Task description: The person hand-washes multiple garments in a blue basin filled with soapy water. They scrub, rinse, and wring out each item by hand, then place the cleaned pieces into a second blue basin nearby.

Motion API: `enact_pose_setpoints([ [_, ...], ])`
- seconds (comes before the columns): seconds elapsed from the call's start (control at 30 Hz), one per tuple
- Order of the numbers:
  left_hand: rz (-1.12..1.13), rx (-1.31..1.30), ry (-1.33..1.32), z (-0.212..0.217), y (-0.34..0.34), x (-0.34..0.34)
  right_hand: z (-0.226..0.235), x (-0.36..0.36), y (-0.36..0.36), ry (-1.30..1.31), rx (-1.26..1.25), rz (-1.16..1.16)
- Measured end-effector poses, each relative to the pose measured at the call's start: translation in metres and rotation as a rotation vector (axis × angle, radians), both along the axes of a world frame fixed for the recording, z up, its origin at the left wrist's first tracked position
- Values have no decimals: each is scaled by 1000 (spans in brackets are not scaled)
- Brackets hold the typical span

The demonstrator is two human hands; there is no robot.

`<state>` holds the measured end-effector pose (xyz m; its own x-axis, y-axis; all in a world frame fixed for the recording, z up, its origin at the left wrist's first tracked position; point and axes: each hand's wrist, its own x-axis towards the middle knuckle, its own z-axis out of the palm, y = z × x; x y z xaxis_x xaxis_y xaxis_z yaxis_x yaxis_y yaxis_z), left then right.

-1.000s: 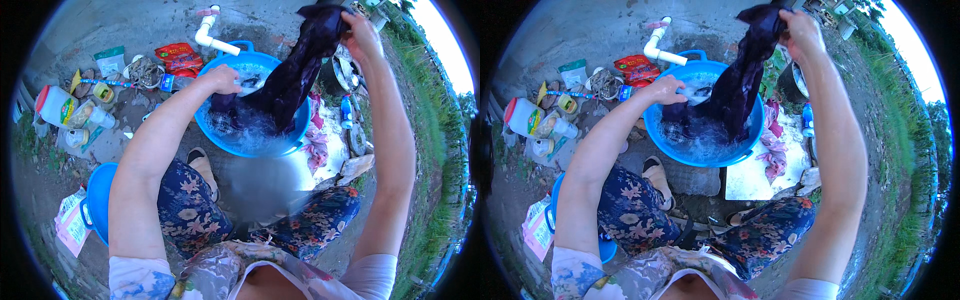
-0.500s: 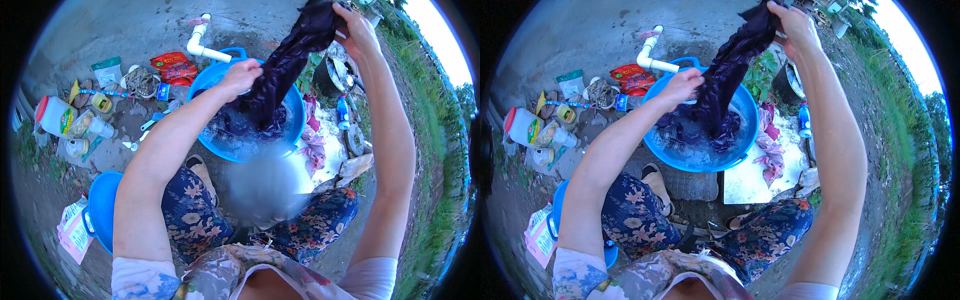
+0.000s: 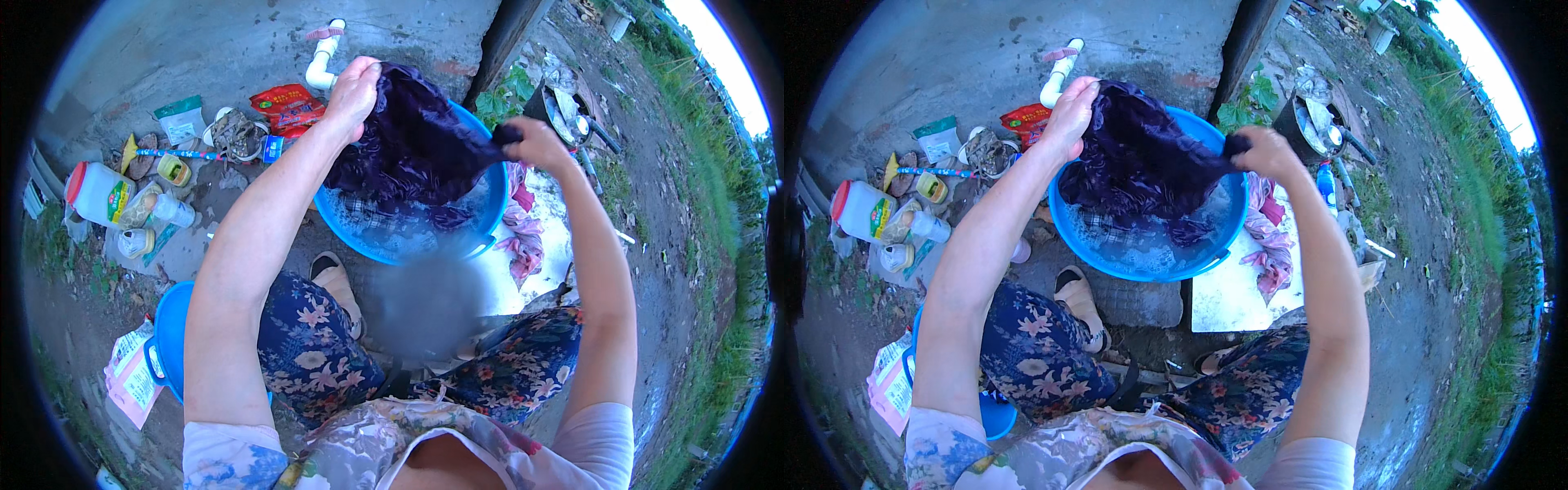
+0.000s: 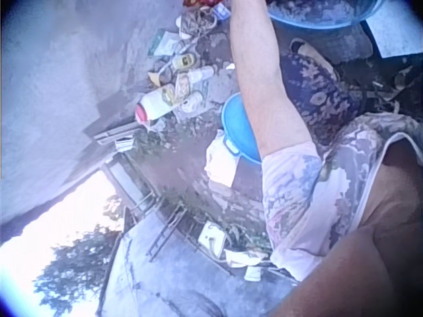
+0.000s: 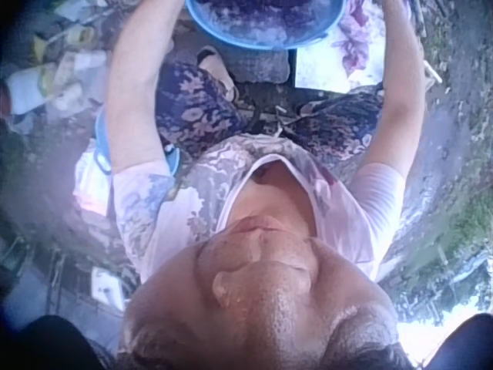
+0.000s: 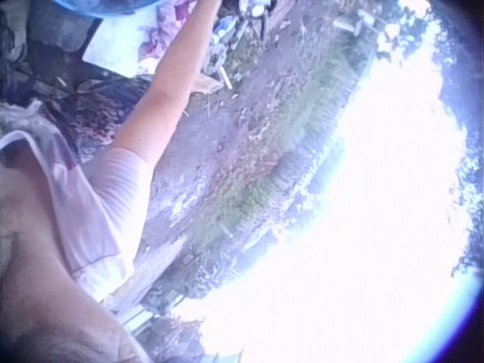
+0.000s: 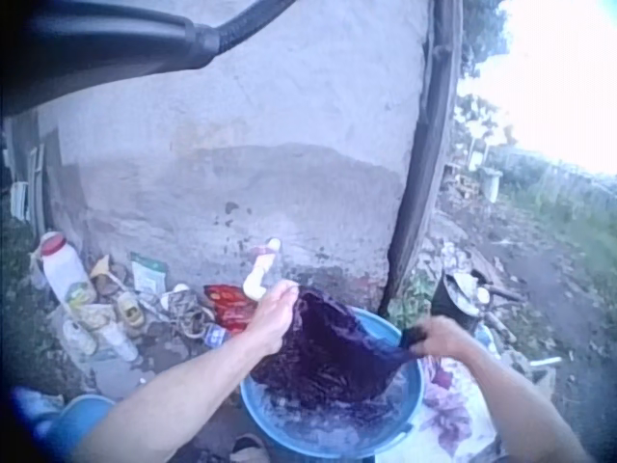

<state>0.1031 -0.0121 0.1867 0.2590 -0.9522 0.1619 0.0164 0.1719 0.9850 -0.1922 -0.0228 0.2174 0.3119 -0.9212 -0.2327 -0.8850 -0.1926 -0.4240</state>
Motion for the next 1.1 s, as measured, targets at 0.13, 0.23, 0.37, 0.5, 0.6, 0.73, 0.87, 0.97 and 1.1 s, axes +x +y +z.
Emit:
enact_pose_setpoints([
  [0.13, -514, 186, 148, 20, 16, -14, -32, 33, 9, -266, -50, 204],
  [0.23, -596, 147, 114, 31, 25, -18, -45, 72, 26, -435, 17, 203],
  [0.37, -675, 130, 143, 34, 22, -6, -91, 74, 11, -685, 35, -135],
  [0.5, -584, 35, -529, 18, 20, 24, -45, 51, -3, -457, -415, -509],
  [0.6, -239, -204, -1178, -41, 10, 38, 5, 56, -3, -394, -517, -498],
  [0.73, -34, 229, -1086, -73, 20, -7, 31, 66, -18, -633, -270, -476],
  [0.87, -162, 679, -374, -103, 27, -8, 54, 87, -12, -812, -139, -501],
  [0.97, -152, 645, 154, -59, 26, -22, 65, 33, -16, 92, -656, -125],
  [1.1, -115, 351, 90, -49, 2, 16, 20, -22, -26, -78, -156, -297],
])
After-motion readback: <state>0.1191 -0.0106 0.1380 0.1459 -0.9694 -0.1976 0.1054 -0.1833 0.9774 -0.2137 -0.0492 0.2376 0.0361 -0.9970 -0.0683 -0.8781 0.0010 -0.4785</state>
